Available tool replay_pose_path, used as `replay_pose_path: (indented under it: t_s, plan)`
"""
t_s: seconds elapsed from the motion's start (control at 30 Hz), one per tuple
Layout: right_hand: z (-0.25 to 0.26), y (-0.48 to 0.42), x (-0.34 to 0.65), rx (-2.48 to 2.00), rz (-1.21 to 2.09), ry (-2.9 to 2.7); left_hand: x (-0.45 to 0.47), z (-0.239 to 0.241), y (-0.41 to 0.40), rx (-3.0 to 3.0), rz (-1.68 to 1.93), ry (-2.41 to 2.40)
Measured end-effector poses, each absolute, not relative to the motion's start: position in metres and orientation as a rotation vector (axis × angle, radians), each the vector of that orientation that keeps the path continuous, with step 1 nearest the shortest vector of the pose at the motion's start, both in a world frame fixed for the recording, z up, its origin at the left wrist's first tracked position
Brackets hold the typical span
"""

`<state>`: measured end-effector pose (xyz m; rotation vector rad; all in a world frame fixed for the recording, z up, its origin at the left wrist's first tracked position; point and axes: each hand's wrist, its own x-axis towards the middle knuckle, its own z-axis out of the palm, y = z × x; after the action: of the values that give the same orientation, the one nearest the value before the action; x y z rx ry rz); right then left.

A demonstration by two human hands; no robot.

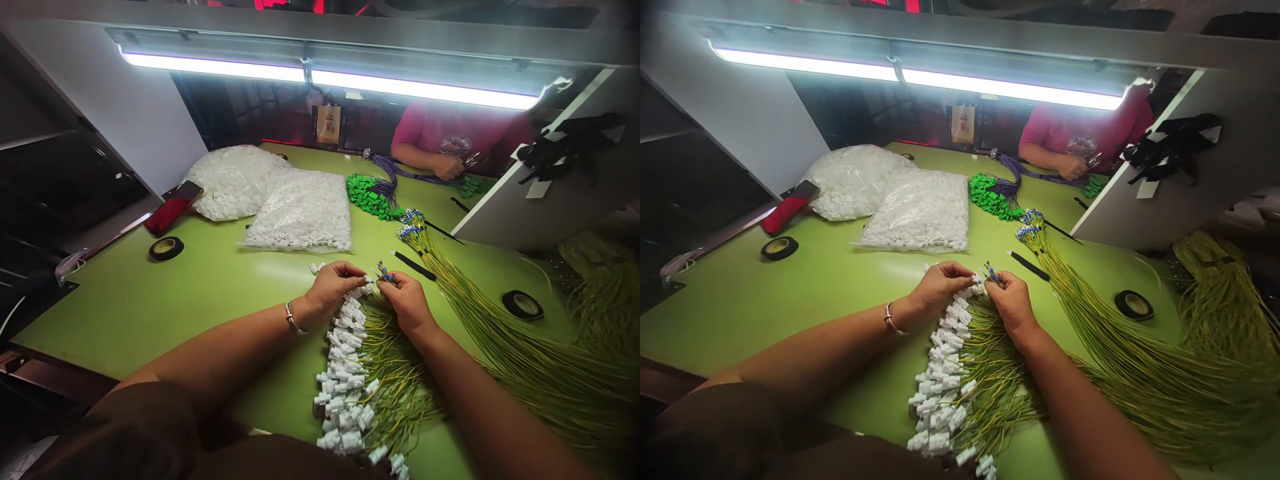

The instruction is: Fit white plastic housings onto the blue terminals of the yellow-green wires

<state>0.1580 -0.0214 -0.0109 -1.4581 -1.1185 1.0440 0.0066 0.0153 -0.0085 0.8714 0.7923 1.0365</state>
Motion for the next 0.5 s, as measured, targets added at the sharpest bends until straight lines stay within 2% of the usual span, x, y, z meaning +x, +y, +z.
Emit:
replay_pose_path:
  t_s: [0.5]
  plan:
    - [-0.008,-0.0256,0.1575,-1.519,0.738,-1.359,0.0032,-0.0066,0.0165,0.922,1.028,0.822]
